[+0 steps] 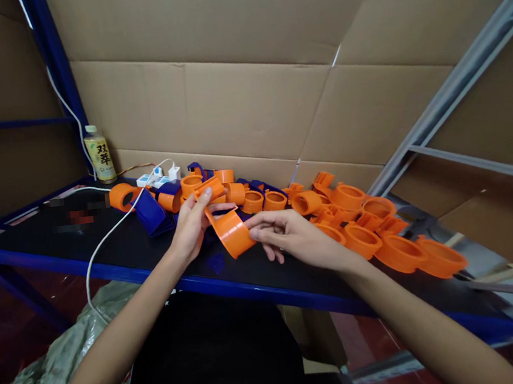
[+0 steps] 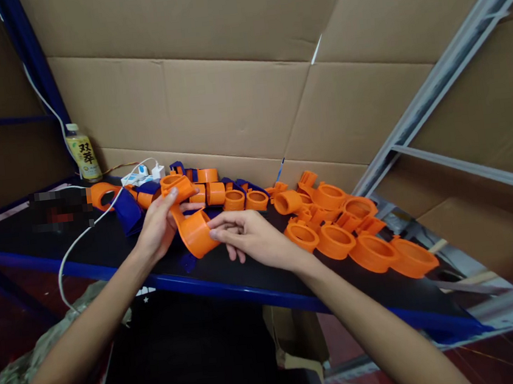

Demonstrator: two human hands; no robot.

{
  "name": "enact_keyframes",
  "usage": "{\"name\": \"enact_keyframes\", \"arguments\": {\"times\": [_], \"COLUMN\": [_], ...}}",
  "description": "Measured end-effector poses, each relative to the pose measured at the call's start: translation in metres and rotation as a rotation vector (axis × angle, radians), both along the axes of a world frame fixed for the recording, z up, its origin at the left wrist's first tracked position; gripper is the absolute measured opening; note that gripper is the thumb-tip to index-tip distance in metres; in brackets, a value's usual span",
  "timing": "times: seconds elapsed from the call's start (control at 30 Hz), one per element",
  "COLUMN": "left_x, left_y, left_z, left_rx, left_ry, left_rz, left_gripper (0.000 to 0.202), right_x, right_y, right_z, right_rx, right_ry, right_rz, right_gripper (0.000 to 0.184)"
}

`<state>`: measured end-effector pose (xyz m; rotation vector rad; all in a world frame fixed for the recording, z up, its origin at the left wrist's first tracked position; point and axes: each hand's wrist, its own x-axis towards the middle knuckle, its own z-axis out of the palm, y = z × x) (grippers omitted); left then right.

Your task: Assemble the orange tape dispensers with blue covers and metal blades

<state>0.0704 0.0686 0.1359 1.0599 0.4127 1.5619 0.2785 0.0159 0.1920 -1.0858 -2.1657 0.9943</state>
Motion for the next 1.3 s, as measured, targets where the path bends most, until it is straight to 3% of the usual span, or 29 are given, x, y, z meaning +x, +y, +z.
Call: {"name": "enact_keyframes", "arguments": {"times": [0.17,0.23,0.33,0.43,0.7,0.83,1.0,1.1,1.2,1.3], "left_x": [-0.013,-0.018,-0.023,-0.022,-0.019,-0.019,-0.015,-0.012,-0.006,0.001], "left_y": [0.003,0.004,0.004,0.002,-0.001,-0.002,-0.005,-0.007,-0.010,-0.014], "left_z": [0.004,0.005,0.006,0.006,0.006,0.007,0.006,0.004,0.000,-0.004], "left_rx": [-0.006,-0.008,-0.004,0.009,-0.005,-0.002,-0.008,-0.016,-0.023,-0.024], "left_ry": [0.082,0.128,0.210,0.273,0.376,0.437,0.457,0.489,0.529,0.577], "left_rz": [0.085,0.088,0.035,-0.015,-0.039,-0.080,-0.141,-0.206,-0.299,-0.373], "left_gripper": [0.043,0.043,0.045,0.044,0.040,0.038,0.036,0.040,0.041,0.040], "right_x": [0.036,0.048,0.055,0.054,0.048,0.048,0.052,0.051,0.045,0.034], "right_y": [0.010,0.012,0.012,0.011,0.008,0.009,0.016,0.017,0.015,0.012], "right_z": [-0.018,-0.029,-0.045,-0.054,-0.050,-0.050,-0.046,-0.035,-0.022,-0.020], "right_rx": [0.434,0.519,0.536,0.542,0.547,0.506,0.432,0.398,0.331,0.258], "right_ry": [-0.374,-0.548,-0.809,-0.923,-1.017,-0.934,-0.681,-0.425,-0.108,0.112], "right_rz": [-0.167,-0.226,-0.309,-0.339,-0.288,-0.317,-0.364,-0.350,-0.275,-0.208], "right_gripper": [0.028,0.025,0.023,0.021,0.018,0.015,0.014,0.013,0.022,0.029]}}
